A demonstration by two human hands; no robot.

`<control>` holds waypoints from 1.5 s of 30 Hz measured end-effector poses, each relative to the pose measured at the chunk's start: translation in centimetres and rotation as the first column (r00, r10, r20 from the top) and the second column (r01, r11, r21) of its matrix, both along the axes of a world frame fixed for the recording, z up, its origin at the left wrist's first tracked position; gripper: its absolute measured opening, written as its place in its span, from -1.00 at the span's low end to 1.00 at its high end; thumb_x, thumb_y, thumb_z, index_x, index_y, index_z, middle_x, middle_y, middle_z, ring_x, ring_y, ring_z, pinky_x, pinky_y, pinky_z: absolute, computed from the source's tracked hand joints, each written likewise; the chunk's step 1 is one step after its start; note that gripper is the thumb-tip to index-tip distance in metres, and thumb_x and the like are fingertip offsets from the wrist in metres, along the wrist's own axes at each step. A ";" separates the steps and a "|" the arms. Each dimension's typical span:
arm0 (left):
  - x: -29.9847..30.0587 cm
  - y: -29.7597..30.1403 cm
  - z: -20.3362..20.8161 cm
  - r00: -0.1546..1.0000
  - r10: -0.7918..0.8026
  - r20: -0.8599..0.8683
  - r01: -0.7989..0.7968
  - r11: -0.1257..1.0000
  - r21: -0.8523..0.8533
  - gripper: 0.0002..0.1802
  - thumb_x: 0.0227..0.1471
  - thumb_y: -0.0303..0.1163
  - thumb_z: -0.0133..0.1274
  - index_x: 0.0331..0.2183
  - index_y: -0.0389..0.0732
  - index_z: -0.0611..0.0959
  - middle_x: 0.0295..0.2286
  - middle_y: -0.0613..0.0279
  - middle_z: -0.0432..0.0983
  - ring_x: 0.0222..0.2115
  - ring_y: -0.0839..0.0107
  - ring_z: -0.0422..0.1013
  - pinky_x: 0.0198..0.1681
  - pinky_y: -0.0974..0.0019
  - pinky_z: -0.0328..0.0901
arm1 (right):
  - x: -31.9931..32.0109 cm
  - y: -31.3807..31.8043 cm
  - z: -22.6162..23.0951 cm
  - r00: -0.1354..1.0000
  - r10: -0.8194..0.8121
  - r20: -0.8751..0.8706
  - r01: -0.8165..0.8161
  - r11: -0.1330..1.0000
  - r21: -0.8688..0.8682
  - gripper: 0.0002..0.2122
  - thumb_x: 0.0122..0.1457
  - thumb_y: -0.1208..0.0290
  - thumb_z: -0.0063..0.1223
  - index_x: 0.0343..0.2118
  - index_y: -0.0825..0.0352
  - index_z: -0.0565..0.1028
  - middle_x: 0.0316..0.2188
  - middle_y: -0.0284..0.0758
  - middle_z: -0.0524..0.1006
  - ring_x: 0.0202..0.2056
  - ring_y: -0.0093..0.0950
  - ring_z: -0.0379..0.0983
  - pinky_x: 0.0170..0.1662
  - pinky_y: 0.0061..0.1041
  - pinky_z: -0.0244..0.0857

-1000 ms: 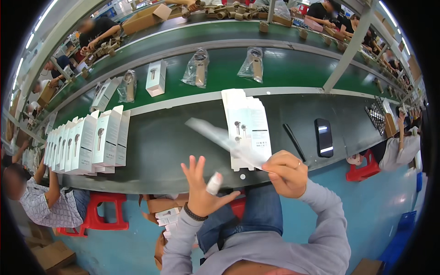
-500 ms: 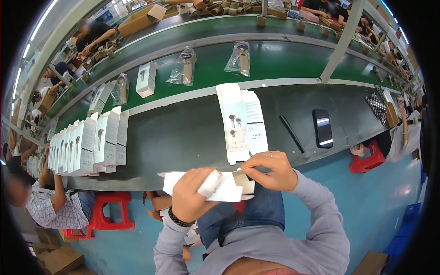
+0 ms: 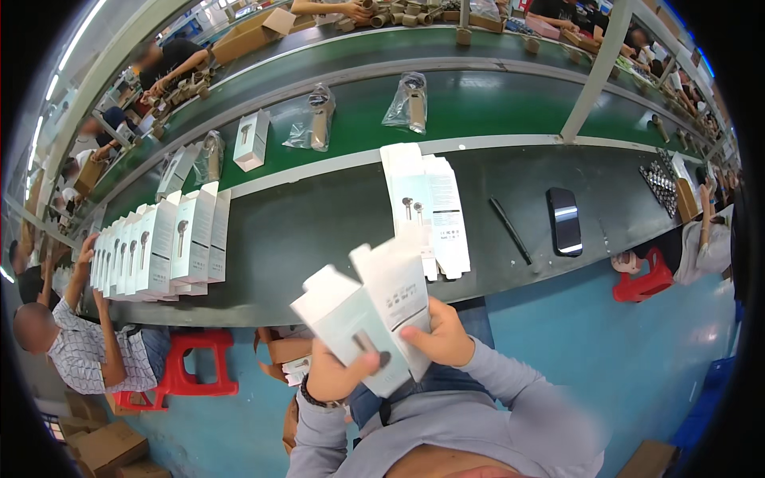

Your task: Assembling and folding cardboard boxes for earphones on a factory assembly line.

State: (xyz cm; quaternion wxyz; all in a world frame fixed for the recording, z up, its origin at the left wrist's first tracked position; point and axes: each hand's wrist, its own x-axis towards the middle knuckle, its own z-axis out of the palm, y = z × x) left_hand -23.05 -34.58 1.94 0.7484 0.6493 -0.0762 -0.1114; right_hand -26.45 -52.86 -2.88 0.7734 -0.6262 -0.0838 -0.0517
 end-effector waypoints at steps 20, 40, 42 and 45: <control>-1.8 -6.3 -2.9 0.550 -0.289 0.784 -0.101 0.908 0.406 0.15 -0.28 -0.27 0.19 0.18 -0.14 -0.23 0.14 -0.28 -0.40 0.17 -0.20 -0.35 0.13 -0.13 -0.27 | -2.1 -3.3 -0.2 0.999 0.037 -0.032 -0.032 0.988 0.148 -0.19 -0.11 0.40 0.21 0.17 0.38 -0.05 0.12 -0.18 0.11 0.11 -0.41 0.08 0.12 -0.45 -0.01; -5.0 -11.6 -2.7 0.831 0.087 0.550 -0.134 0.990 0.046 -0.34 -0.14 -0.65 -0.13 0.06 -0.29 0.10 -0.26 0.10 0.35 -0.13 0.23 0.28 0.00 0.18 0.10 | -3.4 -4.2 1.5 0.991 -0.118 0.063 0.097 0.957 0.275 -0.68 0.07 0.56 -0.10 -0.10 0.36 0.19 -0.09 -0.19 0.29 -0.05 -0.44 0.22 0.04 -0.45 0.06; -5.1 -11.8 -2.9 0.783 0.110 0.612 -0.127 0.992 -0.015 -0.31 -0.16 -0.70 -0.13 0.07 -0.25 0.10 -0.29 0.13 0.34 -0.21 0.27 0.30 -0.03 0.16 0.13 | -3.4 -4.3 1.6 0.989 -0.120 0.092 0.086 0.946 0.313 -0.70 0.08 0.55 -0.11 -0.10 0.36 0.19 -0.10 -0.18 0.30 -0.05 -0.44 0.23 0.04 -0.43 0.07; -4.9 -12.0 -3.1 0.801 0.119 0.586 -0.069 0.992 -0.108 -0.32 -0.17 -0.72 -0.14 0.05 -0.21 0.12 -0.32 0.14 0.33 -0.29 0.33 0.29 -0.15 0.20 0.19 | -3.4 -4.3 1.3 0.979 -0.166 0.120 0.111 0.923 0.368 -0.72 0.09 0.53 -0.11 -0.12 0.36 0.22 -0.12 -0.17 0.33 -0.06 -0.43 0.24 0.03 -0.41 0.08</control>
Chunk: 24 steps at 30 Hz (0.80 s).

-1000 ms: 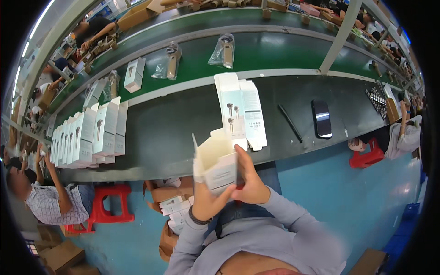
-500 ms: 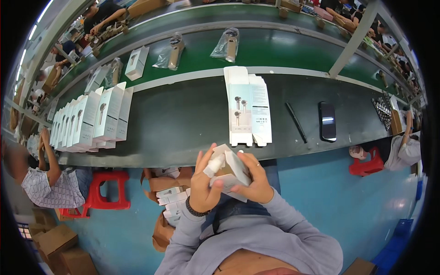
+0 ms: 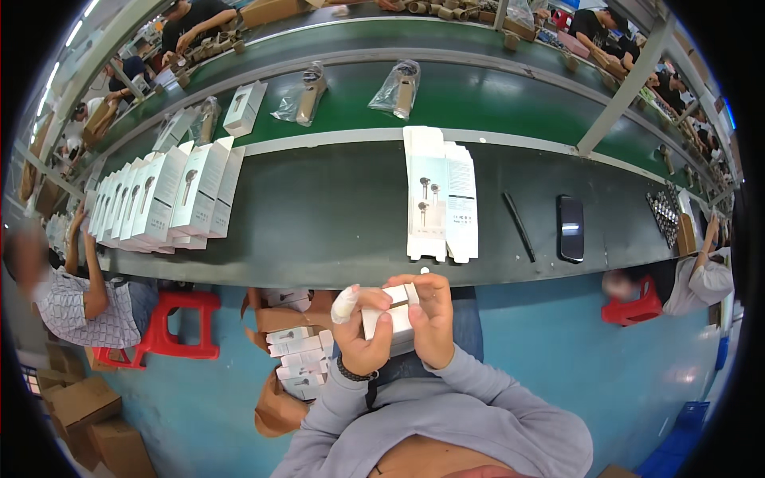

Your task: Assembling and folding cardboard boxes for earphones on a factory assembly line.

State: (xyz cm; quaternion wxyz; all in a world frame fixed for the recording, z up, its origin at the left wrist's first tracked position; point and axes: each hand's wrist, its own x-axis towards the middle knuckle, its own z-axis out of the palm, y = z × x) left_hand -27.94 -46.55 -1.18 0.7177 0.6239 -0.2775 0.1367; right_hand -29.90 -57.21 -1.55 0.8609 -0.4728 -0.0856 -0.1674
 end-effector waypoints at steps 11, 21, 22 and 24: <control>2.5 -0.9 2.0 0.902 -0.085 0.423 -0.060 0.946 0.318 0.11 -0.38 -0.06 0.32 0.14 0.11 0.01 -0.20 0.12 0.22 -0.31 0.28 0.22 -0.29 0.23 0.17 | 0.7 -3.8 0.6 0.982 0.098 -0.163 -0.141 0.949 -0.283 -0.82 -0.03 0.65 0.04 -0.31 0.41 0.40 -0.21 -0.21 0.33 -0.24 -0.57 0.29 -0.17 -0.64 0.16; 2.5 -1.8 3.5 0.978 -0.154 0.143 0.075 0.892 0.446 -0.39 -0.48 -0.14 0.33 -0.27 -0.13 0.55 -0.18 0.22 0.36 -0.39 0.34 0.30 -0.38 0.31 0.12 | 1.2 -4.9 0.0 0.956 0.200 -0.215 -0.250 0.938 -0.238 -0.75 0.01 0.72 -0.12 -0.21 0.38 0.25 -0.20 -0.31 0.27 -0.25 -0.62 0.36 -0.30 -0.68 0.29; 2.6 -1.8 3.5 0.966 -0.153 0.206 0.041 0.885 0.463 -0.39 -0.47 -0.13 0.33 -0.26 -0.13 0.55 -0.18 0.22 0.36 -0.39 0.34 0.30 -0.38 0.31 0.12 | 1.3 -5.0 0.0 0.948 0.200 -0.248 -0.267 0.924 -0.276 -0.73 0.01 0.71 -0.11 -0.20 0.38 0.25 -0.18 -0.31 0.27 -0.25 -0.61 0.37 -0.31 -0.67 0.30; 2.9 -1.9 3.8 0.952 -0.153 0.266 0.006 0.877 0.481 -0.38 -0.47 -0.13 0.33 -0.25 -0.13 0.54 -0.18 0.23 0.36 -0.40 0.34 0.31 -0.38 0.31 0.12 | 1.6 -5.0 -0.1 0.939 0.200 -0.281 -0.286 0.907 -0.308 -0.72 0.00 0.70 -0.10 -0.19 0.38 0.25 -0.16 -0.30 0.27 -0.26 -0.60 0.38 -0.31 -0.67 0.30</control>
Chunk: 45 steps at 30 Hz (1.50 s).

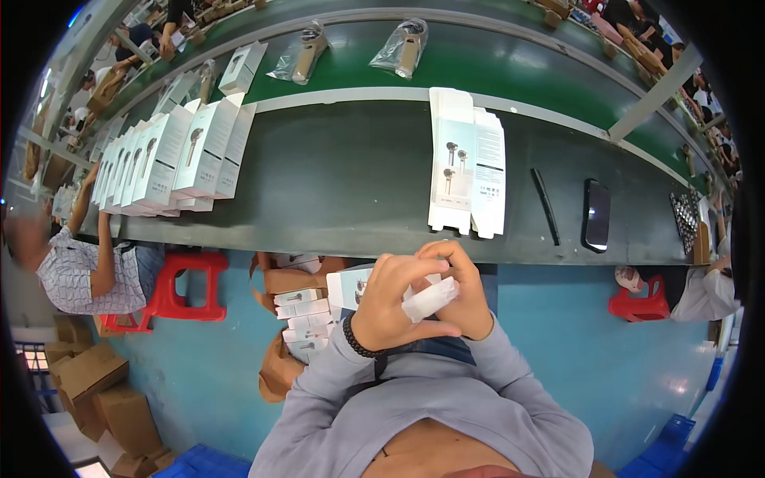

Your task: Assembling and folding cardboard boxes for earphones on a factory assembly line.

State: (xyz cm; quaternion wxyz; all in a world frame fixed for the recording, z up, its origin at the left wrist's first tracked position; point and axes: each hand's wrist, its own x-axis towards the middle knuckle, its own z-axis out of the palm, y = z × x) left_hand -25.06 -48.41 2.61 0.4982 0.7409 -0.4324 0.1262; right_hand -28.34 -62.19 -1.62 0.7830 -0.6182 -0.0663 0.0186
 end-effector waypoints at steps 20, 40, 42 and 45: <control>9.2 9.7 9.0 0.987 0.046 -0.151 -0.072 0.983 -0.170 0.14 -0.34 -0.16 0.31 0.13 -0.31 -0.03 -0.08 -0.10 0.26 -0.10 0.16 0.28 -0.07 0.12 0.21 | 8.1 -4.8 1.9 0.777 0.007 0.630 0.414 0.748 -0.519 -0.25 -0.23 0.16 0.29 0.06 0.34 0.23 -0.05 -0.09 0.31 -0.13 -0.26 0.31 -0.10 -0.39 0.18; 43.1 7.4 -11.7 0.448 0.892 -0.063 -0.880 0.452 0.148 0.05 -0.34 -0.09 0.25 0.06 -0.41 0.08 -0.06 -0.21 0.11 -0.02 -0.02 0.07 0.05 0.10 0.00 | 7.8 -8.6 -2.3 0.853 0.205 0.479 0.390 0.360 -0.848 -0.66 -0.20 0.37 0.22 -0.29 0.33 0.48 -0.20 -0.21 0.41 -0.14 -0.22 0.30 -0.13 -0.22 0.22; 41.3 7.0 -11.0 0.418 0.907 0.052 -0.904 0.410 0.121 0.06 -0.37 -0.05 0.26 0.04 -0.45 0.11 -0.07 -0.26 0.12 -0.01 -0.06 0.04 0.06 0.08 -0.06 | 7.7 -8.7 -1.9 0.827 0.201 0.525 0.406 0.434 -0.805 -0.71 -0.19 0.42 0.21 -0.33 0.36 0.49 -0.28 -0.23 0.44 -0.23 -0.24 0.37 -0.23 -0.27 0.29; 35.2 5.5 -8.0 0.657 0.750 0.072 -0.751 0.660 -0.022 0.07 -0.31 -0.08 0.25 0.06 -0.48 0.06 -0.06 -0.27 0.08 -0.01 -0.04 0.03 0.07 0.09 -0.07 | 7.3 -9.1 0.8 0.658 0.079 0.749 0.653 0.435 -0.620 -0.79 -0.17 0.54 0.15 -0.40 0.42 0.49 -0.44 -0.25 0.47 -0.43 -0.29 0.41 -0.42 -0.38 0.32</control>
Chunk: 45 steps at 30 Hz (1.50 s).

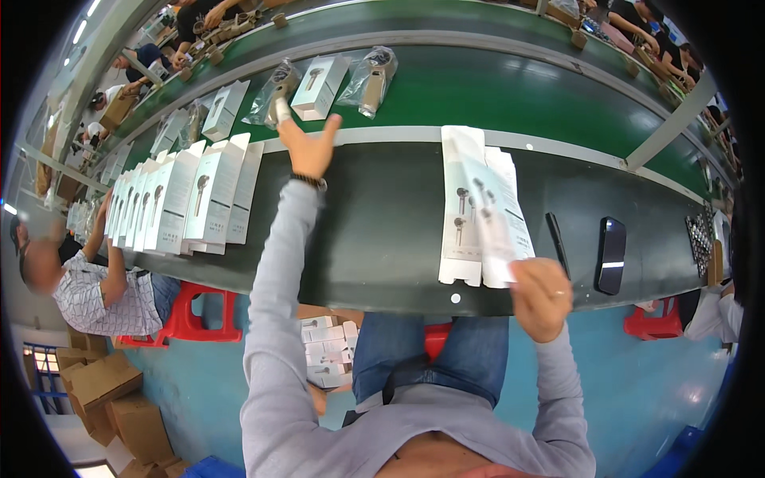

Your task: Assembling and folding cardboard boxes for earphones on a factory assembly line.

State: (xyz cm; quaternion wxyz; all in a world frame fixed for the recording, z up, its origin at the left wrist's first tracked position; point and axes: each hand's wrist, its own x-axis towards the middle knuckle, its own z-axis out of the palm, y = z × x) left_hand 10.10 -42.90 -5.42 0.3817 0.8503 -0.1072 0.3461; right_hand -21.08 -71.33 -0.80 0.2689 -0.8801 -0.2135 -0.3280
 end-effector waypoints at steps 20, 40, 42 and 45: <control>-29.9 1.9 11.0 0.720 -0.691 -0.062 0.628 0.611 0.482 -0.50 -0.36 -0.36 0.22 -0.24 -0.19 0.53 -0.39 0.09 0.51 -0.47 0.21 0.48 -0.44 0.31 0.37 | -5.1 6.6 1.0 0.957 0.229 -0.176 -0.035 0.696 0.717 -0.82 0.11 0.55 -0.06 -0.23 0.47 0.39 -0.39 -0.23 0.49 -0.37 -0.47 0.44 -0.29 -0.60 0.29; -37.7 1.7 6.5 0.585 -0.801 0.130 0.791 0.598 0.129 -0.09 -0.16 0.05 0.08 0.15 -0.04 0.07 -0.05 -0.03 0.31 0.15 -0.16 -0.16 0.08 -0.27 -0.40 | -10.9 13.6 -0.5 0.812 0.548 -0.203 -0.116 0.492 0.863 0.00 -0.24 -0.01 0.30 0.16 0.43 -0.05 0.02 -0.17 0.23 0.02 -0.34 0.22 0.03 -0.40 0.13; -38.0 2.5 6.7 0.559 -0.826 -0.074 0.828 0.561 -0.008 -0.30 -0.09 0.06 0.00 0.02 -0.16 0.34 -0.06 0.07 0.32 0.12 -0.12 -0.07 0.04 -0.35 -0.29 | -11.1 14.6 0.4 0.843 0.485 -0.233 -0.034 0.479 0.877 0.00 -0.28 -0.07 0.30 0.14 0.43 0.02 -0.08 -0.18 0.32 -0.04 -0.36 0.28 -0.03 -0.43 0.18; -38.4 3.4 6.4 0.612 -0.790 -0.046 0.780 0.612 -0.129 -0.39 -0.04 -0.06 -0.01 -0.05 -0.29 0.37 -0.06 -0.07 0.26 0.06 -0.07 0.06 0.08 -0.11 -0.15 | -10.6 15.6 -0.4 0.881 0.424 -0.211 -0.157 0.683 0.713 -0.16 -0.12 -0.18 0.08 0.09 0.42 0.16 -0.12 -0.21 0.32 -0.09 -0.37 0.29 -0.04 -0.45 0.15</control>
